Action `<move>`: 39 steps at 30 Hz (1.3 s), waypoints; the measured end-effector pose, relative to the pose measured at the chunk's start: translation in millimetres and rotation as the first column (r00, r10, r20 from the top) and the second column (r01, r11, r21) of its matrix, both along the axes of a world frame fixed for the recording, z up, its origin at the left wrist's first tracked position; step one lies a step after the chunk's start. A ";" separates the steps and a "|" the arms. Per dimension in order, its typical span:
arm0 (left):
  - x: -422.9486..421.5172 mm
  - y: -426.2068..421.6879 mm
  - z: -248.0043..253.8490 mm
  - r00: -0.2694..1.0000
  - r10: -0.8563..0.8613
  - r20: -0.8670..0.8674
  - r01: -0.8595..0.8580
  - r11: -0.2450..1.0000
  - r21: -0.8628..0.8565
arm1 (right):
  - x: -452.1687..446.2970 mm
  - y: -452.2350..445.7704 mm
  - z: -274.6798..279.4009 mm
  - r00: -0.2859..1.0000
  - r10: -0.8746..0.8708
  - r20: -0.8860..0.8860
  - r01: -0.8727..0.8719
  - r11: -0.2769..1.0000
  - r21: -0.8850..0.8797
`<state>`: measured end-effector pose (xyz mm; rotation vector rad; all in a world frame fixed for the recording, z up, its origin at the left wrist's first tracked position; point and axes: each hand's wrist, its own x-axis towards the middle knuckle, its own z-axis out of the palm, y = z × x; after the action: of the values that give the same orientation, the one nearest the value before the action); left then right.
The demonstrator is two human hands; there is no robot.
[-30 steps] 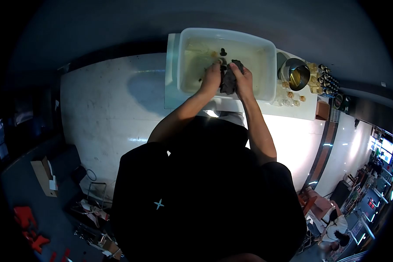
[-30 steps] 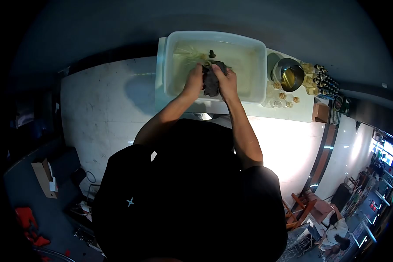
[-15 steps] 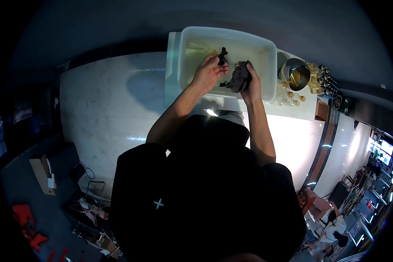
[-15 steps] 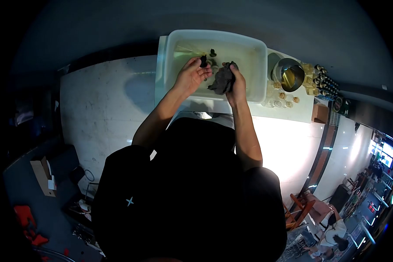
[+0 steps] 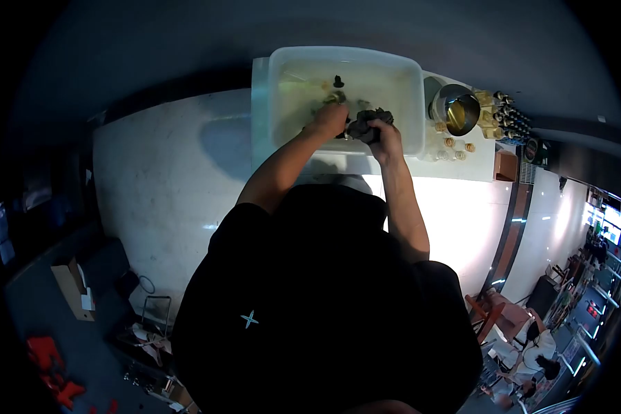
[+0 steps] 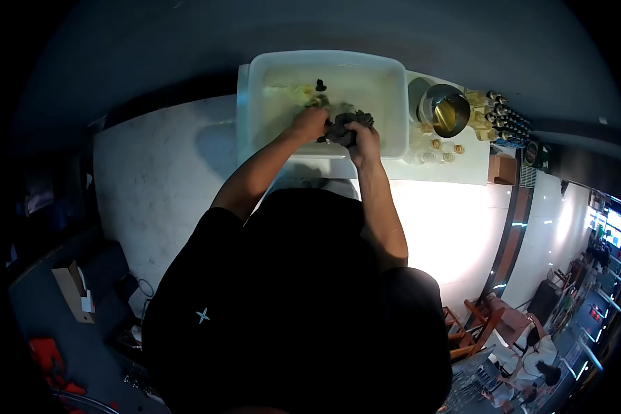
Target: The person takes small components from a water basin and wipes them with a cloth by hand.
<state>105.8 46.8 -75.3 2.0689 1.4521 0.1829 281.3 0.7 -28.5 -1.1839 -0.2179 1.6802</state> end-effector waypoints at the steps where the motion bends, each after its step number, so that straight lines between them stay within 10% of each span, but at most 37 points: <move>1: 7.9 3.9 -6.6 0.998 -0.032 -0.063 0.031 0.999 -0.028 | 10.3 3.4 -14.9 0.998 0.025 0.062 -0.028 0.998 0.051; 4: 21.2 1.2 -4.5 0.951 -0.151 -0.271 0.135 0.988 -0.076 | 22.2 5.2 -32.3 0.948 0.036 0.315 -0.083 0.987 0.138; 8: 25.1 -0.9 -4.0 0.933 -0.166 -0.320 0.177 0.984 0.005 | 38.2 20.2 -48.4 0.293 0.095 0.951 -0.455 0.889 0.051; 11: 22.7 -4.7 5.4 0.992 0.042 -0.118 -0.027 0.992 0.124 | 33.6 20.0 -36.6 -0.086 -0.092 0.992 -0.582 0.813 0.025; 14: 20.8 -2.5 -26.5 0.980 0.173 0.097 -0.181 0.980 0.082 | 49.5 27.8 -97.5 -0.175 -0.009 0.985 -0.658 0.745 -0.110; 16: -1.2 2.9 -153.5 0.992 -0.018 0.125 -0.044 0.882 0.470 | 49.8 33.8 -104.4 -0.311 0.165 0.936 -0.688 0.640 -0.341; 17: -11.4 5.7 -212.4 0.992 -0.085 0.094 0.004 0.760 0.650 | 46.0 30.0 -94.6 -0.282 0.176 0.943 -0.679 0.658 -0.326; 19: 7.3 -4.7 -140.2 0.681 0.147 0.717 -0.277 0.959 0.067 | 40.7 18.3 -79.0 -0.229 0.194 0.954 -0.657 0.693 -0.298; 21: 21.7 -3.6 -140.0 0.518 0.312 0.796 -0.256 0.945 -0.204 | 53.6 23.4 -109.3 -0.105 0.083 0.991 -0.697 0.705 -0.132; 23: 19.4 3.5 -227.6 0.740 0.225 0.634 -0.242 0.968 -0.062 | 58.8 30.5 -99.4 0.122 0.256 0.959 -0.689 0.717 -0.104; 26: 13.1 -1.0 -213.9 0.817 0.112 0.565 -0.137 0.991 0.002 | 63.0 43.2 -74.6 0.510 0.555 0.657 -0.578 0.787 -0.216; 30: 7.6 -3.2 -143.4 0.894 -0.085 0.440 0.002 0.983 0.185 | 70.6 46.7 -64.4 0.926 0.365 0.097 -0.351 0.927 -0.135; 32: 11.0 -4.7 -83.2 0.919 -0.226 0.323 0.075 0.905 0.419 | 67.4 48.6 -21.1 0.932 0.333 -0.144 -0.353 0.925 -0.141; 34: 11.3 -9.3 -93.6 0.915 -0.192 0.356 0.080 0.949 0.305 | 67.0 49.6 -23.9 0.878 0.285 -0.385 -0.326 0.944 -0.044; 39: 25.9 -21.7 -97.7 0.817 -0.073 0.573 0.096 0.995 -0.009 | 29.3 38.3 -30.1 0.954 -0.258 -0.152 0.267 0.963 0.040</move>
<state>131.7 25.1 -173.0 1.8171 0.9774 0.6761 310.6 39.0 -58.6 -0.9935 -0.0182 1.5060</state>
